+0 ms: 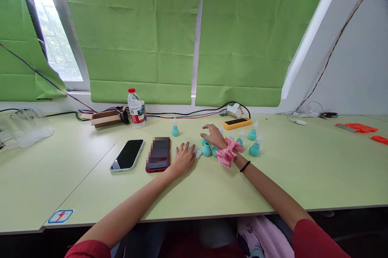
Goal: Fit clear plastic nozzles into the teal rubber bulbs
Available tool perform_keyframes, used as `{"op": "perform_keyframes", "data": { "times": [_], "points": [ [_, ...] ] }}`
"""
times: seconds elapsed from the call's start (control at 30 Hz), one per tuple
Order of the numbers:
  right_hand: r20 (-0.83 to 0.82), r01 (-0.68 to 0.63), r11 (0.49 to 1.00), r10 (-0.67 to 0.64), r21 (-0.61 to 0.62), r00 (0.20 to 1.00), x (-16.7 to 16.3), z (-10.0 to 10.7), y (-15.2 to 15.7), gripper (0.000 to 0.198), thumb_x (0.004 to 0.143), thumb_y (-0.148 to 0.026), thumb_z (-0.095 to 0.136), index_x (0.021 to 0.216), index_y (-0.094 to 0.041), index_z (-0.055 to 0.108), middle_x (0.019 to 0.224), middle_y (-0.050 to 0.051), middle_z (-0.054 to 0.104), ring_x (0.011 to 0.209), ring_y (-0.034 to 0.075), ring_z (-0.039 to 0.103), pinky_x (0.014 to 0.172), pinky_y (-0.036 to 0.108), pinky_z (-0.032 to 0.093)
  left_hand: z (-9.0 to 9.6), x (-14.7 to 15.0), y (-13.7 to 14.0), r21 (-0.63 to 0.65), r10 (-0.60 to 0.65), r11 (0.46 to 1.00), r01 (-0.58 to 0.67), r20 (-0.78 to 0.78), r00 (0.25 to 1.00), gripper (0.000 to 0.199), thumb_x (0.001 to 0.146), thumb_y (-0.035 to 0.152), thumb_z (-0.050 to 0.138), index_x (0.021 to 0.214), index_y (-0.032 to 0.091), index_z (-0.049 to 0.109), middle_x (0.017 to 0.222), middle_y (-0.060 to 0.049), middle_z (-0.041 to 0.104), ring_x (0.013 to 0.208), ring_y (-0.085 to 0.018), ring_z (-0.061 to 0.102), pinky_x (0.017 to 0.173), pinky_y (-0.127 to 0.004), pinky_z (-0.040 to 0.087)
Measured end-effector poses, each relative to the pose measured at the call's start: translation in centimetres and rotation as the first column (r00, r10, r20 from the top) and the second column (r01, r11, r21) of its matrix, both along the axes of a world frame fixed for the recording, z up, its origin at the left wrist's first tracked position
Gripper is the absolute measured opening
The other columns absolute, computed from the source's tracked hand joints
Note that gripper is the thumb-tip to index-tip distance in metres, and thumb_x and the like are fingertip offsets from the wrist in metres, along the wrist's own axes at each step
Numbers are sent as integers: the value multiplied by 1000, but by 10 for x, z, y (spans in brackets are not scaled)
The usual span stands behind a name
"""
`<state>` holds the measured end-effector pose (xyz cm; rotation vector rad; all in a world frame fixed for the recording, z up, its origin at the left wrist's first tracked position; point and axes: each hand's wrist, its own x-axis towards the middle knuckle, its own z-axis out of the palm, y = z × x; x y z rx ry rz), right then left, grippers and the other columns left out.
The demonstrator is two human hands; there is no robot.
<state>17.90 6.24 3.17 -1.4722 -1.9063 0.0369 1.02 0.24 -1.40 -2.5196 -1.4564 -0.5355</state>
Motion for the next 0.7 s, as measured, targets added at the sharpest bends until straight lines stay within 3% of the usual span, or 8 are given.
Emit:
{"op": "perform_keyframes", "data": {
  "times": [0.07, 0.13, 0.2, 0.33, 0.47, 0.7],
  "points": [
    [1, 15, 978, -16, 209, 1000, 4, 7, -11, 29, 68, -24, 51, 95, -15, 51, 97, 9, 49, 92, 20, 45, 81, 33, 35, -1, 1, 0, -10, 26, 1000, -27, -10, 1000, 39, 83, 24, 28, 122, 23, 31, 123, -12, 33, 111, -28, 28, 83, -49, 30],
    [15, 60, 904, -73, 423, 997, 10, 12, -22, 28, 70, -23, 49, 96, -15, 50, 102, 10, 45, 98, 23, 40, 84, 38, 33, 0, 2, -2, -21, 27, 999, -26, 3, 1000, 39, 83, 26, 27, 123, 27, 30, 124, -10, 32, 111, -28, 27, 83, -50, 30],
    [47, 108, 847, -155, 521, 987, 18, 13, -29, 27, 70, -23, 49, 96, -15, 50, 108, 12, 41, 103, 26, 35, 86, 41, 30, 1, 3, -4, -26, 3, 1000, -2, 26, 1000, 38, 85, 31, 24, 122, 31, 31, 124, -9, 32, 111, -28, 27, 83, -52, 29],
    [131, 184, 847, -284, 499, 950, 33, 3, -29, 28, 66, -23, 52, 92, -14, 51, 110, 12, 39, 101, 28, 33, 82, 42, 31, 4, 3, -8, -46, -37, 998, 38, 24, 999, 36, 84, 37, 23, 119, 37, 35, 123, -7, 32, 111, -30, 25, 82, -55, 27],
    [179, 210, 854, -328, 477, 928, 41, -7, -21, 26, 65, -15, 49, 90, -14, 51, 101, 11, 45, 91, 25, 39, 80, 40, 32, 3, 3, -7, -37, -19, 999, 20, 27, 999, 35, 84, 37, 26, 117, 37, 38, 120, -7, 34, 109, -29, 26, 82, -54, 28],
    [-58, 212, 786, -219, 581, 974, 40, -2, -23, 23, 64, -8, 43, 84, -16, 47, 91, 8, 47, 89, 21, 42, 75, 34, 36, 1, 5, -4, 4, -16, 1000, 16, 32, 999, 34, 82, 39, 30, 113, 33, 42, 118, -7, 35, 108, -28, 27, 83, -51, 28]
  ]
}}
